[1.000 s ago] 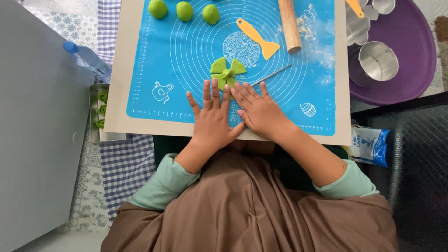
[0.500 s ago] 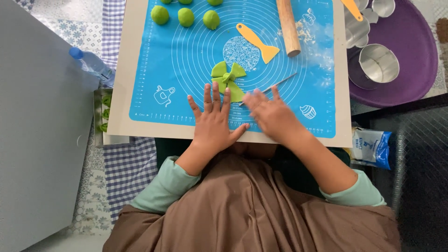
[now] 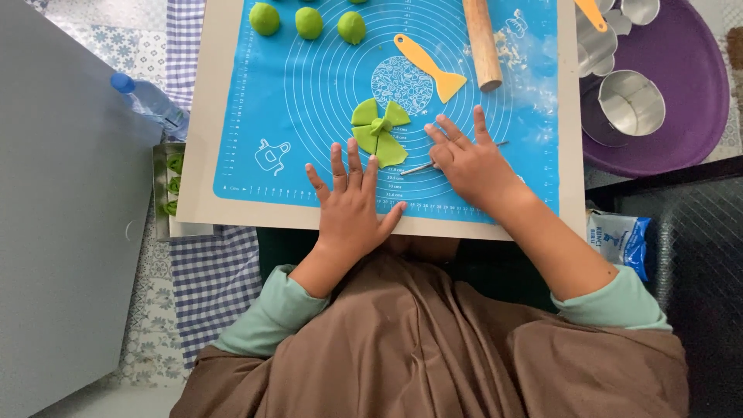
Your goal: Rolling out a small piece of green dough with a rolling pin and using a plastic tool to cut and shape it into a leaf.
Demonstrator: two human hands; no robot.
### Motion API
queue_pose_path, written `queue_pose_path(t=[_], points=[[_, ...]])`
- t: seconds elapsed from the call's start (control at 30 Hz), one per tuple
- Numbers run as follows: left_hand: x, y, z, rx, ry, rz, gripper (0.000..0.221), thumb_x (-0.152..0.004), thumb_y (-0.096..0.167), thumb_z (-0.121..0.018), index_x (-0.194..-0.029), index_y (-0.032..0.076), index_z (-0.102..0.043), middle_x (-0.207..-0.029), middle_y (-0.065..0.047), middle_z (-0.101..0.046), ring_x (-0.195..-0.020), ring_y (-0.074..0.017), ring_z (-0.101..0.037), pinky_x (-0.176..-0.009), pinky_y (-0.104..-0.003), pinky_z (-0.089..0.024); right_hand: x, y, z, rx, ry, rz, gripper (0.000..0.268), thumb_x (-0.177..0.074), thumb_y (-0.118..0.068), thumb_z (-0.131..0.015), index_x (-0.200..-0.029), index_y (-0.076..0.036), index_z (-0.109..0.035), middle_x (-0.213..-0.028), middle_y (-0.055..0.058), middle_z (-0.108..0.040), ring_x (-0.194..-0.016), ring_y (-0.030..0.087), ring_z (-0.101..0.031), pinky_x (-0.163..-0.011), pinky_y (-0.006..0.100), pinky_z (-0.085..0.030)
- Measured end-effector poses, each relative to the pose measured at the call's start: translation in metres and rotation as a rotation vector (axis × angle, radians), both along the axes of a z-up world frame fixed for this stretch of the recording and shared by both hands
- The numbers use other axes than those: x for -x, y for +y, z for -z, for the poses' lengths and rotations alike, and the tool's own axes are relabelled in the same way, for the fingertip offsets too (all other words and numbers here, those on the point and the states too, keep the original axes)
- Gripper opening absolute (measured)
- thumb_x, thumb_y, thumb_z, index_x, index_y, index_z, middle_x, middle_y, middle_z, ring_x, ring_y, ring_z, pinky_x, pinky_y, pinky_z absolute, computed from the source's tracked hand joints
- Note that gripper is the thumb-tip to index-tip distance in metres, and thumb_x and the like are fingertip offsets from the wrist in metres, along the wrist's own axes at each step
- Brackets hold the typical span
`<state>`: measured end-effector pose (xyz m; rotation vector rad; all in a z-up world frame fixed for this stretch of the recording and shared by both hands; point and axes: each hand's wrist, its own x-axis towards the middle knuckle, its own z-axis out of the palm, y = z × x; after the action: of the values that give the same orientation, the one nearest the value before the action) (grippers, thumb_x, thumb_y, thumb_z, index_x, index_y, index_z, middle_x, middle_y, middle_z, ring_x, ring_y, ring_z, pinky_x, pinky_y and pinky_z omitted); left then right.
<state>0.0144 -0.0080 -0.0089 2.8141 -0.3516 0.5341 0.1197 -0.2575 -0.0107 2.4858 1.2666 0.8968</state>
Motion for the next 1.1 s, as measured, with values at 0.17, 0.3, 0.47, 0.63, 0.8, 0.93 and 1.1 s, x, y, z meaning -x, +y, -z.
queue_pose_path(t=[0.17, 0.3, 0.47, 0.63, 0.8, 0.93, 1.1], points=[[-0.001, 0.0, 0.0, 0.022, -0.005, 0.009, 0.087, -0.094, 0.067, -0.059, -0.15, 0.0, -0.052, -0.167, -0.032, -0.021, -0.156, -0.0509, -0.002, -0.11, -0.081, 0.01, -0.007, 0.026, -0.012, -0.075, 0.025, -0.001, 0.021, -0.112, -0.03, -0.054, -0.109, -0.01, -0.06, -0.154, 0.014, -0.062, -0.148, 0.028, -0.051, -0.12, 0.07, -0.028], [-0.001, 0.001, 0.0, 0.027, -0.016, 0.007, 0.084, -0.092, 0.065, -0.062, -0.148, 0.004, -0.053, -0.167, -0.031, -0.021, -0.156, -0.0503, -0.002, -0.112, -0.081, 0.008, -0.005, 0.053, -0.006, -0.115, -0.056, -0.009, 0.018, -0.108, -0.028, -0.061, -0.109, -0.01, -0.063, -0.154, 0.015, -0.06, -0.146, 0.031, -0.052, -0.119, 0.07, -0.03], [0.001, 0.003, -0.001, 0.061, 0.004, 0.032, 0.08, -0.092, 0.061, -0.065, -0.146, 0.003, -0.053, -0.167, -0.031, -0.02, -0.156, -0.0499, -0.003, -0.112, -0.08, 0.01, -0.002, 0.05, 0.012, -0.185, 0.058, 0.031, 0.024, -0.111, -0.027, -0.054, -0.129, -0.014, -0.062, -0.161, 0.012, -0.052, -0.149, 0.028, -0.047, -0.121, 0.063, -0.029], [-0.001, 0.002, 0.006, 0.103, -0.004, 0.027, 0.078, -0.09, 0.058, -0.069, -0.145, 0.006, -0.05, -0.167, -0.033, -0.02, -0.156, -0.0499, -0.005, -0.113, -0.078, 0.008, 0.013, 0.066, 0.027, -0.195, 0.322, 0.024, 0.058, -0.109, -0.022, -0.048, -0.165, -0.012, -0.036, -0.172, 0.013, -0.028, -0.157, 0.029, -0.027, -0.127, 0.054, -0.016], [-0.003, 0.003, 0.01, 0.224, 0.005, 0.04, 0.084, -0.083, 0.043, -0.078, -0.149, 0.006, -0.041, -0.166, -0.031, -0.023, -0.156, -0.0492, -0.009, -0.114, -0.079, 0.007, 0.028, 0.068, 0.026, -0.234, 0.638, 0.083, 0.066, -0.111, -0.043, -0.033, -0.17, -0.013, -0.021, -0.175, 0.013, -0.014, -0.16, 0.034, -0.015, -0.126, 0.058, -0.009], [-0.005, 0.003, 0.014, 0.223, 0.013, 0.06, 0.097, -0.079, 0.046, -0.077, -0.156, 0.004, -0.036, -0.165, -0.028, -0.03, -0.156, -0.0483, -0.011, -0.113, -0.078, 0.01, 0.041, 0.064, 0.025, -0.248, 0.697, 0.128, 0.066, -0.111, -0.044, -0.033, -0.169, -0.013, -0.023, -0.174, 0.014, -0.017, -0.159, 0.035, -0.016, -0.126, 0.059, -0.008], [-0.003, 0.004, 0.004, 0.161, 0.023, 0.057, 0.109, -0.078, 0.053, -0.071, -0.163, -0.001, -0.028, -0.165, -0.026, -0.034, -0.156, -0.048, -0.014, -0.113, -0.078, 0.013, 0.048, 0.061, 0.033, -0.252, 0.686, 0.157, 0.063, -0.112, -0.042, -0.033, -0.169, -0.016, -0.025, -0.174, 0.011, -0.02, -0.159, 0.034, -0.017, -0.126, 0.059, -0.01]])
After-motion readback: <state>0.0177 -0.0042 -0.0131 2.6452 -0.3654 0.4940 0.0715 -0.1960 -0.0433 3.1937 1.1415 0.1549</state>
